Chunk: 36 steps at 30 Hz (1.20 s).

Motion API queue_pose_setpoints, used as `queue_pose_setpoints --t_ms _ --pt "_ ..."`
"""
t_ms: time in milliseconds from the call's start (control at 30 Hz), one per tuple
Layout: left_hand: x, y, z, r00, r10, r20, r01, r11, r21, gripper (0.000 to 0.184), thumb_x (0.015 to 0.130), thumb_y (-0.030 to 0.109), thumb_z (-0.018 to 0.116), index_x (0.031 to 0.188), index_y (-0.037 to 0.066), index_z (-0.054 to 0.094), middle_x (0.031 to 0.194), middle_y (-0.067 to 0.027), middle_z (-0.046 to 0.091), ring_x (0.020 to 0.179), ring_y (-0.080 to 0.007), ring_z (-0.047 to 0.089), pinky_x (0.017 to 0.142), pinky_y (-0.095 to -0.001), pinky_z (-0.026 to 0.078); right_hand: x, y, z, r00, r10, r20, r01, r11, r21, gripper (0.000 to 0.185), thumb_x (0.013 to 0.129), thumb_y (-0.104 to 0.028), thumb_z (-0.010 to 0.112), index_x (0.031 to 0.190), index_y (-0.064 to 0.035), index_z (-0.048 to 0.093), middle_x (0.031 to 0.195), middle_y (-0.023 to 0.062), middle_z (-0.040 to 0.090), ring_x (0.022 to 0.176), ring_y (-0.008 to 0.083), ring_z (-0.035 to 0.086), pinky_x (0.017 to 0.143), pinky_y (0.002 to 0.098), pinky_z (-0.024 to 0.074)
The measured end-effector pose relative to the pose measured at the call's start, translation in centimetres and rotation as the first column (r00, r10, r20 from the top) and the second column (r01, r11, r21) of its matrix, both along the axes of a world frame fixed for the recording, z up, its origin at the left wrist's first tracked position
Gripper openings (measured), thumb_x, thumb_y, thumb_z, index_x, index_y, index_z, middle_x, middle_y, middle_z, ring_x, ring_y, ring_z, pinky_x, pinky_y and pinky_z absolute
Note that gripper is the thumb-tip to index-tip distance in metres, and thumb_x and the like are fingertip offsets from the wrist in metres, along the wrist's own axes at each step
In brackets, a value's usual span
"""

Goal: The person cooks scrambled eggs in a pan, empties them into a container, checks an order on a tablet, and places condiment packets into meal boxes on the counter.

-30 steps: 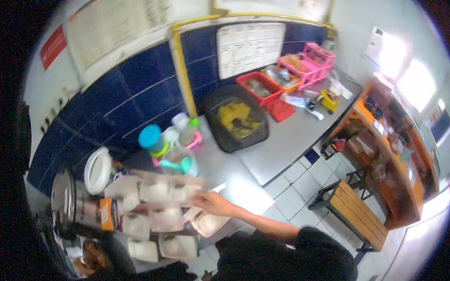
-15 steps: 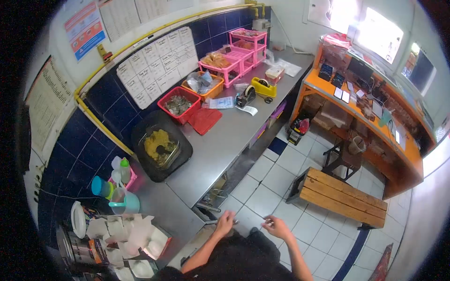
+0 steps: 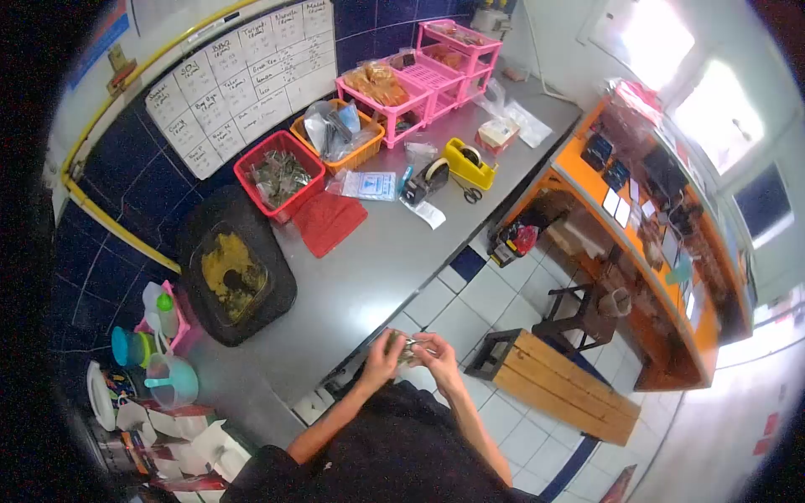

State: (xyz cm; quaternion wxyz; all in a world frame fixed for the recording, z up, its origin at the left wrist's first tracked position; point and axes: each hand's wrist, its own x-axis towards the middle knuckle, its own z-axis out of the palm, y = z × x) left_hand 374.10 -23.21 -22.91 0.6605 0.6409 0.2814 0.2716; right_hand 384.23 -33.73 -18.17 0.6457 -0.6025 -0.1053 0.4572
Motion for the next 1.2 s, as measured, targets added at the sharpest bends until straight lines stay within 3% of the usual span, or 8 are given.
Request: queue_pose_setpoints --t_ms 133,267,333,367,533,767,1100,1200 --pt "2.7 13.4 3.2 0.968 0.148 -0.201 -0.161 0.986 -0.051 0.051 0.100 0.045 0.039 0.076 0.005 0.060 0.068 -0.0019 0.056 0.059 -0.0109 0.049 0.054 -0.0288 0.038 4.6 5.6 0.5 0.994 0.038 0.105 -0.035 0.999 -0.034 0.030 0.096 -0.013 0.055 0.123 0.0005 0.053 0.102 0.0123 0.065 0.087 0.0176 0.064 0.078 0.0311 0.0536" --pt "4.9 29.6 8.5 0.811 0.574 0.115 -0.578 0.755 0.309 0.046 0.102 0.037 0.040 0.080 0.000 0.057 0.070 -0.0091 0.059 0.060 -0.0189 0.054 0.056 -0.0377 0.041 9.9 6.8 -1.4 0.987 -0.040 0.157 0.062 0.989 -0.136 0.026 0.098 -0.013 0.051 0.119 0.0012 0.055 0.101 0.0137 0.065 0.086 0.0188 0.065 0.078 0.0317 0.0538" --pt "6.5 35.7 12.4 0.698 0.691 0.186 -0.716 0.676 0.174 0.042 0.102 0.033 0.042 0.088 -0.004 0.057 0.084 -0.0147 0.063 0.075 -0.0229 0.058 0.067 -0.0405 0.044 12.4 6.9 -2.6 0.988 -0.073 0.136 0.094 0.983 -0.156 0.025 0.097 -0.015 0.053 0.116 0.0008 0.057 0.097 0.0117 0.065 0.083 0.0172 0.065 0.074 0.0295 0.0529" --pt "6.9 39.8 11.9 0.644 0.718 0.265 -0.722 0.455 0.520 0.043 0.102 0.033 0.041 0.091 -0.004 0.058 0.085 -0.0147 0.063 0.078 -0.0247 0.060 0.072 -0.0373 0.046 13.7 7.0 -2.9 0.987 -0.081 0.142 0.106 0.978 -0.180 0.024 0.097 -0.016 0.054 0.114 -0.0001 0.058 0.094 0.0093 0.066 0.081 0.0151 0.064 0.072 0.0273 0.0518" --pt "6.8 48.7 6.1 0.549 0.835 0.049 -0.506 0.285 0.814 0.035 0.099 0.031 0.047 0.116 0.003 0.059 0.113 -0.0158 0.059 0.106 -0.0298 0.055 0.091 -0.0370 0.044 20.1 9.0 -4.0 0.953 0.069 0.294 0.022 0.955 -0.295 0.021 0.096 -0.015 0.055 0.109 0.0010 0.060 0.089 0.0085 0.066 0.078 0.0144 0.064 0.070 0.0274 0.0512" --pt "9.7 26.2 0.7 0.688 0.699 -0.195 -0.574 0.688 0.444 0.028 0.100 0.022 0.048 0.111 0.000 0.060 0.098 -0.0115 0.064 0.091 -0.0216 0.061 0.082 -0.0340 0.048 31.0 16.8 -6.2 0.692 0.270 0.670 -0.058 0.945 -0.321 0.018 0.087 -0.010 0.061 0.103 -0.0016 0.059 0.090 0.0111 0.064 0.071 0.0201 0.062 0.065 0.0307 0.0504" --pt "5.2 -20.5 -18.7 0.201 0.391 -0.898 -0.849 0.526 0.039 0.026 0.095 0.024 0.050 0.097 0.004 0.067 0.089 -0.0177 0.066 0.083 -0.0315 0.065 0.074 -0.0427 0.051 37.1 23.0 -10.6 0.381 0.608 0.696 -0.471 0.776 -0.420 0.035 0.081 -0.011 0.067 0.113 -0.0132 0.054 0.074 0.0074 0.059 0.062 0.0246 0.060 0.056 0.0370 0.0478" --pt "4.1 -26.2 -22.7 0.038 -0.019 -0.999 -0.562 0.826 -0.037 0.027 0.094 0.025 0.051 0.103 0.005 0.066 0.091 -0.0170 0.067 0.085 -0.0329 0.066 0.074 -0.0454 0.052 37.3 23.2 -11.1 0.221 0.609 0.761 -0.436 0.760 -0.482 0.037 0.081 -0.016 0.067 0.115 -0.0175 0.054 0.067 0.0059 0.058 0.061 0.0268 0.061 0.055 0.0399 0.0478"
